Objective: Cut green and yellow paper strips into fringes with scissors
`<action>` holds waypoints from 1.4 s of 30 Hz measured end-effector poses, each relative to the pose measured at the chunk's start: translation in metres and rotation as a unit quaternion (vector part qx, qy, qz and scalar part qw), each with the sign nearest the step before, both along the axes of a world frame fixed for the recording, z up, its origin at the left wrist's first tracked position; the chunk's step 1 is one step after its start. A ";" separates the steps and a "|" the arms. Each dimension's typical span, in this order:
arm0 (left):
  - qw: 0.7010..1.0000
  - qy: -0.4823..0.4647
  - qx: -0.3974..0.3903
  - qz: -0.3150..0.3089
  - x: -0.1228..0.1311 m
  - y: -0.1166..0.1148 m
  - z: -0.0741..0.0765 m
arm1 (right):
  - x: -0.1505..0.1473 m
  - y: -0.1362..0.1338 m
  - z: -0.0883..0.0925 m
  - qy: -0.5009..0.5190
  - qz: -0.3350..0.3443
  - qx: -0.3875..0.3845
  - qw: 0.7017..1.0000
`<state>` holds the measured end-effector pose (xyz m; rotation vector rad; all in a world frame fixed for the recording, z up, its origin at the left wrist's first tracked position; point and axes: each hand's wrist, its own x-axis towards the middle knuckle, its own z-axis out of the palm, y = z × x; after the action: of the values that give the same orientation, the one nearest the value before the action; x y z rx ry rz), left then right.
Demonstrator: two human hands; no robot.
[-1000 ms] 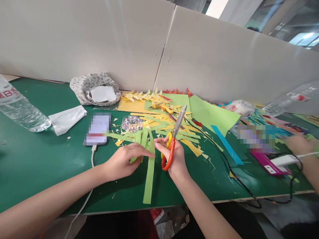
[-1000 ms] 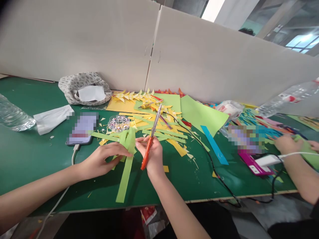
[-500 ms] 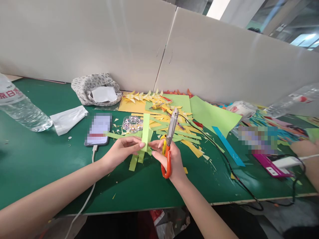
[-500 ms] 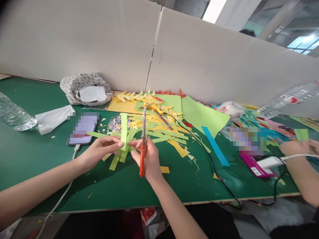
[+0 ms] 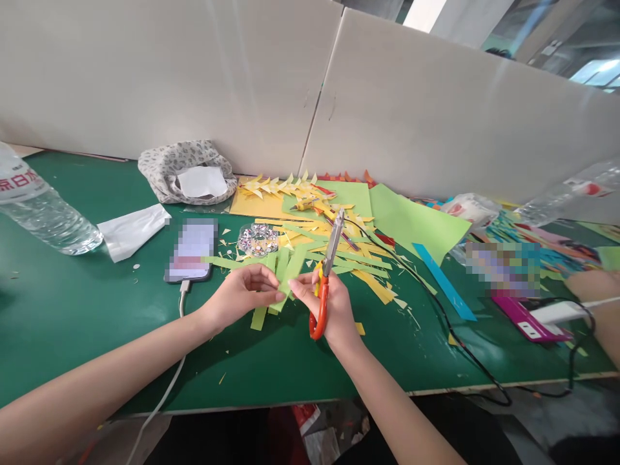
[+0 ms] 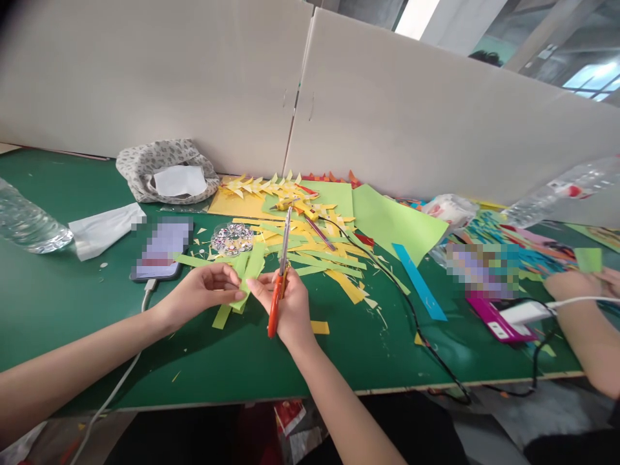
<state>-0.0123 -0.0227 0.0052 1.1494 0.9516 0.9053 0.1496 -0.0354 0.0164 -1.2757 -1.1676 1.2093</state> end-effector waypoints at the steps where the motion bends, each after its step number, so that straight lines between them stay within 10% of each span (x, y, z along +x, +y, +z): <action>1: 1.000 -0.002 0.009 -0.011 0.001 -0.001 -0.001 | 0.000 0.000 -0.001 -0.002 -0.006 0.002 1.000; 18: 0.993 0.051 0.109 -0.003 0.000 -0.001 -0.003 | 0.002 -0.003 -0.008 -0.106 0.116 0.002 0.988; 42: 0.994 -0.092 -0.034 0.056 0.001 0.002 -0.003 | 0.002 -0.003 -0.012 -0.118 0.102 0.018 0.988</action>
<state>-0.0117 -0.0205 0.0021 0.9450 0.8960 1.0425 0.1511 -0.0380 0.0045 -1.3217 -1.5162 1.2011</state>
